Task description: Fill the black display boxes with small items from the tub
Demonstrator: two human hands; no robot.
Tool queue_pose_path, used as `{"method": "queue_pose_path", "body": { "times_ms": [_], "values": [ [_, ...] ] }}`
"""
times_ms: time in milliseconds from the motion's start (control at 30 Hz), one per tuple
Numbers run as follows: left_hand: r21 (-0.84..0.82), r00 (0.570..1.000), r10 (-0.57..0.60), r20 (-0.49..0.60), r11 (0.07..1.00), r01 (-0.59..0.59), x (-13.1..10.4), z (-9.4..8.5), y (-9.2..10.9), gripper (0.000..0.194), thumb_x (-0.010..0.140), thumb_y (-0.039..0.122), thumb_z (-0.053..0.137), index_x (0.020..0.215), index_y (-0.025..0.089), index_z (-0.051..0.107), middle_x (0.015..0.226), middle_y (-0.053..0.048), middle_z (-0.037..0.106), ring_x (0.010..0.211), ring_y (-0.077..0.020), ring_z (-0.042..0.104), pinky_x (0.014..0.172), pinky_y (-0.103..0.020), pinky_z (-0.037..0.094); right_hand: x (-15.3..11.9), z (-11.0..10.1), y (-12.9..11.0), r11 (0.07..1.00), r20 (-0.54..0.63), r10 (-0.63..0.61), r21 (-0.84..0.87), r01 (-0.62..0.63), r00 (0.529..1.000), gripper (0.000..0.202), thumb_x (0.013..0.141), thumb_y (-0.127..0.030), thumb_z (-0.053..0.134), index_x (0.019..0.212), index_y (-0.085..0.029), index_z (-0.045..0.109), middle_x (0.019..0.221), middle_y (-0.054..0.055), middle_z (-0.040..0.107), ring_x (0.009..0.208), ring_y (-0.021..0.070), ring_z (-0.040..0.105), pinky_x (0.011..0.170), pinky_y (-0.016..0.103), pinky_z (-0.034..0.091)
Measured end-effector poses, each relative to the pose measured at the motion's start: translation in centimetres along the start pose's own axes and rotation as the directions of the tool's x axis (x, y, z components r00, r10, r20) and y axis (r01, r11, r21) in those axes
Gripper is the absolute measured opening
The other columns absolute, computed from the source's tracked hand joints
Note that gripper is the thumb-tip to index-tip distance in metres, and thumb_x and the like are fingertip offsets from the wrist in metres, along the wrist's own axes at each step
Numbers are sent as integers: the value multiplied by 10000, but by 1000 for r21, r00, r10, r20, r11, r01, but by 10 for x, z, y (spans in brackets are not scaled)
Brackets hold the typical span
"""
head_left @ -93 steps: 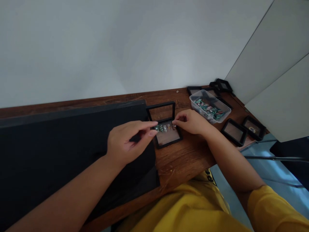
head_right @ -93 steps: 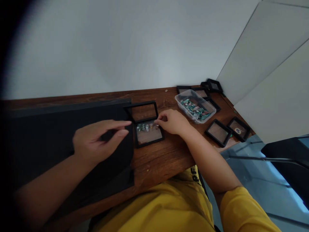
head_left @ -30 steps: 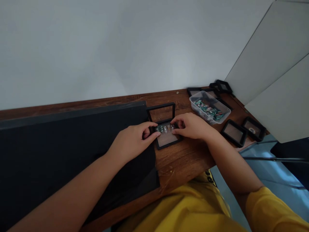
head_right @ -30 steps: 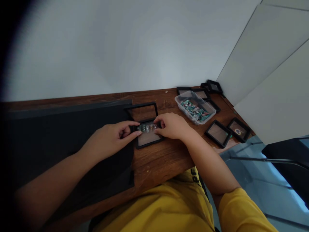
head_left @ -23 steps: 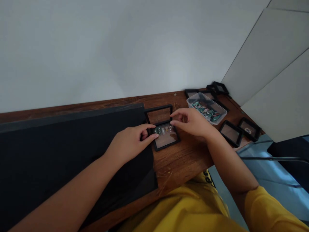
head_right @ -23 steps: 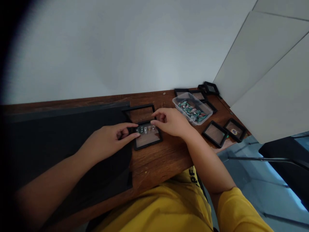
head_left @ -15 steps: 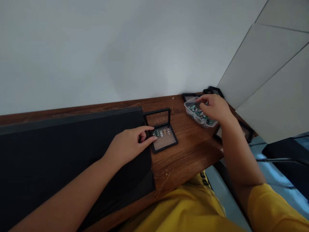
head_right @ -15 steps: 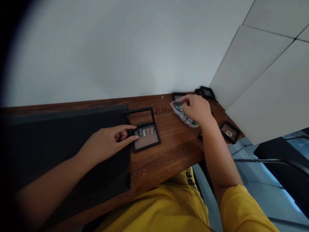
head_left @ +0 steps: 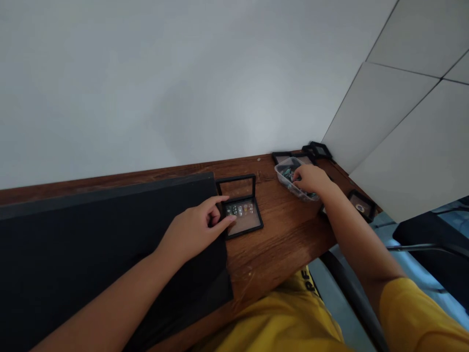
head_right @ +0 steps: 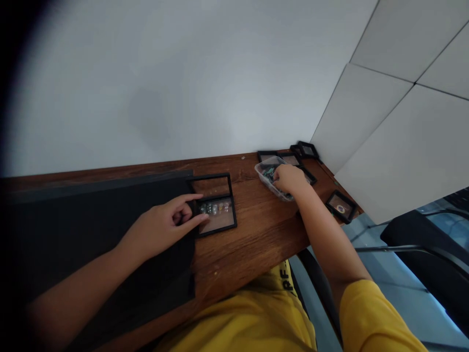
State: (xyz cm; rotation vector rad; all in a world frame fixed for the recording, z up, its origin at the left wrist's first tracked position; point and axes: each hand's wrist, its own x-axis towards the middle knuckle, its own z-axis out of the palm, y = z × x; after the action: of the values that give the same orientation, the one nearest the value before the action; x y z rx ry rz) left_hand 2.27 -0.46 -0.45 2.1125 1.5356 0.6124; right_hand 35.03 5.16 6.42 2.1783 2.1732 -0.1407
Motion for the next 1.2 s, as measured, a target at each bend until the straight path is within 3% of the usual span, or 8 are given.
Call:
{"method": "queue_pose_path", "body": {
  "times_ms": [233,433,567,633,733,967,1100,1200],
  "values": [
    [-1,1000,19,-23,1000,-19,0,-1,0,585,861,643,561,1251,234,714,658,36,588,555,-192,549,562,-310,402,-7,-16,11,986,-238,55,164,-16,970,182,892,-291,730,993,-221,865,948,93,813,849,232,710,748,344,496],
    [6,997,37,-66,999,-37,0,-1,1,541,851,616,574,1204,246,748,658,35,607,550,-184,556,565,-310,420,-22,-15,-9,843,-443,37,495,210,896,154,854,-303,772,913,-198,867,847,76,808,740,187,674,714,334,500],
    [19,968,164,-187,986,-164,-4,0,2,411,916,532,590,1170,253,755,636,48,592,534,-164,541,557,-293,443,-31,8,-55,415,-350,-77,840,349,933,207,804,-383,825,892,-197,846,925,70,825,780,157,706,753,308,553],
    [38,916,270,-296,962,-272,-7,0,4,363,958,481,593,1182,239,745,677,40,622,575,-161,568,593,-289,486,-33,24,-81,178,-254,-195,941,289,947,309,701,-465,902,843,-200,828,868,46,816,737,138,696,691,271,553],
    [98,807,417,-419,904,-416,-10,-1,8,329,1002,413,614,1247,216,713,776,14,692,678,-164,629,699,-296,553,-34,43,-111,7,-91,-328,995,99,940,444,590,-539,966,812,-189,805,747,11,778,586,93,612,518,209,466],
    [129,713,506,-486,848,-514,-10,2,11,256,999,384,689,1186,218,744,1001,-65,801,903,-220,735,854,-371,620,-38,55,-126,-74,120,-434,983,-168,893,551,525,-588,994,847,-193,787,719,-23,785,413,38,537,397,167,416],
    [136,701,514,-494,842,-522,-10,3,13,187,1005,349,694,1102,211,773,990,-69,802,885,-211,735,821,-361,623,-45,58,-125,-126,124,-461,971,-203,879,545,525,-583,996,822,-191,760,702,-45,772,397,35,544,391,160,428],
    [129,678,530,-509,826,-548,-11,3,14,141,999,296,710,1089,209,776,962,-55,807,853,-193,742,802,-340,625,-47,60,-123,-144,89,-503,972,-185,860,501,617,-585,962,852,-191,760,715,-43,768,399,35,545,385,160,413]
  ]
}}
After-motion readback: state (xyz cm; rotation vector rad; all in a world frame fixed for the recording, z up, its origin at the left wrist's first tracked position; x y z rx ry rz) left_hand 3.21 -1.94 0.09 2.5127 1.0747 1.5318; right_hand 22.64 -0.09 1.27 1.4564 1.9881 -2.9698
